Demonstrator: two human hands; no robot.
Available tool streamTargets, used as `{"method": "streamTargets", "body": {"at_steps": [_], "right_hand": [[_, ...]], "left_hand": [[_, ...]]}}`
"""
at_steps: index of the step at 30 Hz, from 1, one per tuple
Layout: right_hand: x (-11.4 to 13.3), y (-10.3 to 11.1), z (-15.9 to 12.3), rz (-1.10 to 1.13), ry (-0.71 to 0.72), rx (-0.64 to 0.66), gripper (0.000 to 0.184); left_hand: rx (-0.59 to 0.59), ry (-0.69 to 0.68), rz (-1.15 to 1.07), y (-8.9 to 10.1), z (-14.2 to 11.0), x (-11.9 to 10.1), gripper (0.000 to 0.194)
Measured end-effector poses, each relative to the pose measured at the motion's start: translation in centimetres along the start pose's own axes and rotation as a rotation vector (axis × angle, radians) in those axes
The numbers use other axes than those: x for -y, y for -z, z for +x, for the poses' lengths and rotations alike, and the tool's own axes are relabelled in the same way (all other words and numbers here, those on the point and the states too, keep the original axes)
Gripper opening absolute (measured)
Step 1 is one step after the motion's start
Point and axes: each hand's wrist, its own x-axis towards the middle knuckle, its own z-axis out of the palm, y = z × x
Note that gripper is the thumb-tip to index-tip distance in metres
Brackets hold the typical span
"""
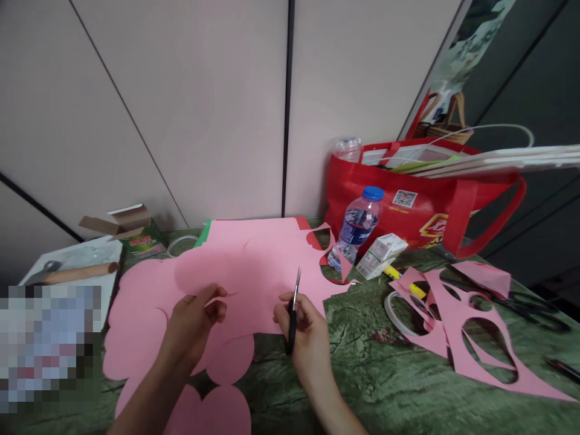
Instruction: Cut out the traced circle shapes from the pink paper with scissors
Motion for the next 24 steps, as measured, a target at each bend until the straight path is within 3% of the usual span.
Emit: {"method": "streamTargets", "body": {"at_steps": [3, 7, 14, 21, 24], "right_hand": [[-0.4, 0.1, 0.1, -0.029, 0.037, 0.005, 0.019], [-0.9, 0.3, 0.3, 0.03, 0.016, -0.033, 0.025], [-1.3, 0.6, 0.9, 0.357, -0.276, -0.154, 0.037], [-1.1, 0.3, 1.0, 0.556, -0.438, -0.043, 0.035], [-1.5, 0.4, 1.1, 0.612, -0.652, 0.056, 0.029]], "left_hand": [[-0.148, 0.021, -0.084, 0.9, 1.5, -0.4, 0.015], [-0.206, 0.09, -0.153, 1.5, 2.7, -0.6, 0.015], [-0.08, 0.225, -0.149, 1.0, 2.3, 0.3, 0.013], [0.007, 0.288, -0.148, 0.4, 2.0, 1.0, 0.019], [0.022, 0.317, -0.151, 0.2, 1.9, 1.0, 0.018]]}}
